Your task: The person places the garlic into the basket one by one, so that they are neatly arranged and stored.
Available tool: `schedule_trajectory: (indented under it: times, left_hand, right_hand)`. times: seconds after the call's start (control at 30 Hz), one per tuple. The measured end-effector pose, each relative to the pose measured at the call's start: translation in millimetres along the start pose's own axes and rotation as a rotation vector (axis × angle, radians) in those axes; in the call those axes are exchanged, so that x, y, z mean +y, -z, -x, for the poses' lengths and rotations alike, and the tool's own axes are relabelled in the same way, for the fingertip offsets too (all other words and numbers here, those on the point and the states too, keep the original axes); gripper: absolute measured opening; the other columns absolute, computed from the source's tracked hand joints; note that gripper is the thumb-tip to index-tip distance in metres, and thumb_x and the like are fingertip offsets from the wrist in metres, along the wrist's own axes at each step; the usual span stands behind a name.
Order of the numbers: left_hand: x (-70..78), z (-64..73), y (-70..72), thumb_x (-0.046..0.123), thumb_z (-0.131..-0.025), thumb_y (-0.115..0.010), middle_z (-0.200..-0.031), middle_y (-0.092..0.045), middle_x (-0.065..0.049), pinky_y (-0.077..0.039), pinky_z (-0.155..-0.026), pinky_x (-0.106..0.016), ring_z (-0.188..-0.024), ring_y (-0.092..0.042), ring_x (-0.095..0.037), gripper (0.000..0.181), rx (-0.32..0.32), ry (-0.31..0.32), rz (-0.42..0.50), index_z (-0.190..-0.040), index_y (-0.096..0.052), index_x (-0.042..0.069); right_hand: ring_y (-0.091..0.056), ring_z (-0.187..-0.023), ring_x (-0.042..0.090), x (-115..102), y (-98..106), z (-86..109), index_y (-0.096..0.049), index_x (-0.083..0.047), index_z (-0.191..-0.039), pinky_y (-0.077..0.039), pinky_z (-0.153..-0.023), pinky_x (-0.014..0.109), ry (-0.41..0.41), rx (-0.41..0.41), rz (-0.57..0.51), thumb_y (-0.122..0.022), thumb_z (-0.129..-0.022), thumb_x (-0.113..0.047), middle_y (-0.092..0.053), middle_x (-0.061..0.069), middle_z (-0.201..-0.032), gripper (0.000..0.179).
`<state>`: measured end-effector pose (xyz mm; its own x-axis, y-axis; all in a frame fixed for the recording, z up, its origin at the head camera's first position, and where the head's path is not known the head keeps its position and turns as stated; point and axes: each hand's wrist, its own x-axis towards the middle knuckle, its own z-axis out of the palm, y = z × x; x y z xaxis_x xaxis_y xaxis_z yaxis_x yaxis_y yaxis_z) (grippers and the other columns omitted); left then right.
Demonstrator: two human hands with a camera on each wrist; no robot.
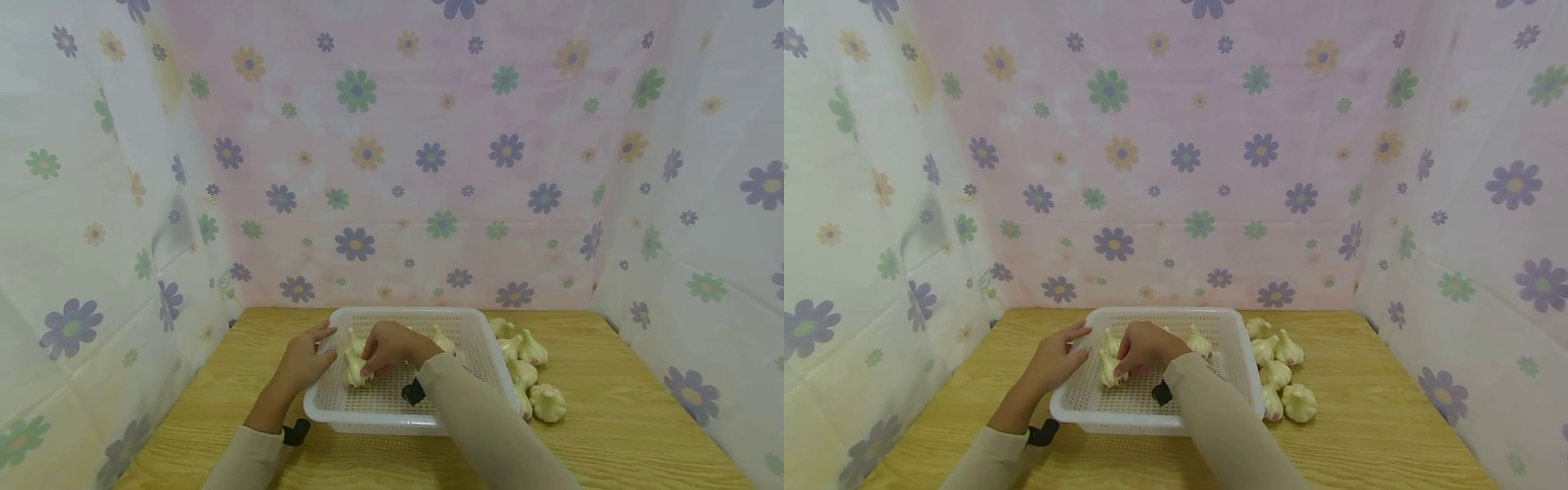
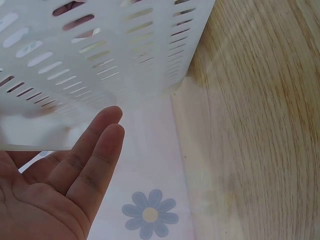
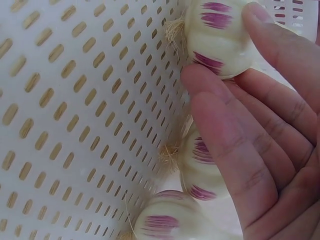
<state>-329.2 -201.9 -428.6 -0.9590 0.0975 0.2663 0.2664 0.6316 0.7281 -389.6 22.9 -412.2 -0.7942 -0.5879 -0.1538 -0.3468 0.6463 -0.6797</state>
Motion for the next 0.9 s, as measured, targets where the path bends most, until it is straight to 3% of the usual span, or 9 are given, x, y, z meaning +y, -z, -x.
schedule_trajectory:
  times: [0.3, 0.57, 0.9]
  left_hand:
    - [-1.3, 0.2, 0.9, 0.014, -0.093, -0.066, -0.162, -0.043, -0.013, -0.063, -0.087, -0.045, -0.118, -0.068, -0.044, 0.052, 0.003, -0.009, -0.002, -0.144, -0.061, 0.003]
    - [-1.6, 0.2, -0.2, 0.014, -0.093, -0.067, -0.162, -0.044, -0.012, -0.065, -0.081, -0.040, -0.115, -0.071, -0.040, 0.052, -0.003, -0.007, 0.022, -0.144, -0.061, 0.003]
    - [1.2, 1.5, 0.7, 0.014, -0.094, -0.067, -0.163, -0.042, -0.011, -0.065, -0.077, -0.039, -0.116, -0.071, -0.039, 0.052, -0.013, 0.001, 0.038, -0.145, -0.059, 0.003]
  right_hand:
    - [-0.077, -0.073, 0.025, -2.1, -0.3, -1.1, -0.081, -0.015, -0.091, -0.064, -0.066, 0.038, 0.011, -0.005, 0.007, -0.091, -0.078, -0.022, -0.077, 0.001, -0.075, 0.017]
    - [-0.076, -0.075, 0.024, -4.4, 1.4, 3.6, -0.081, -0.011, -0.094, -0.064, -0.067, 0.036, -0.008, 0.000, -0.014, -0.093, -0.076, -0.021, -0.076, -0.002, -0.080, 0.024]
    - [-0.076, -0.074, 0.021, -9.1, 8.6, 8.2, -0.081, -0.011, -0.101, -0.064, -0.067, 0.035, 0.042, -0.001, 0.071, -0.091, -0.079, -0.025, -0.077, -0.005, -0.079, 0.028]
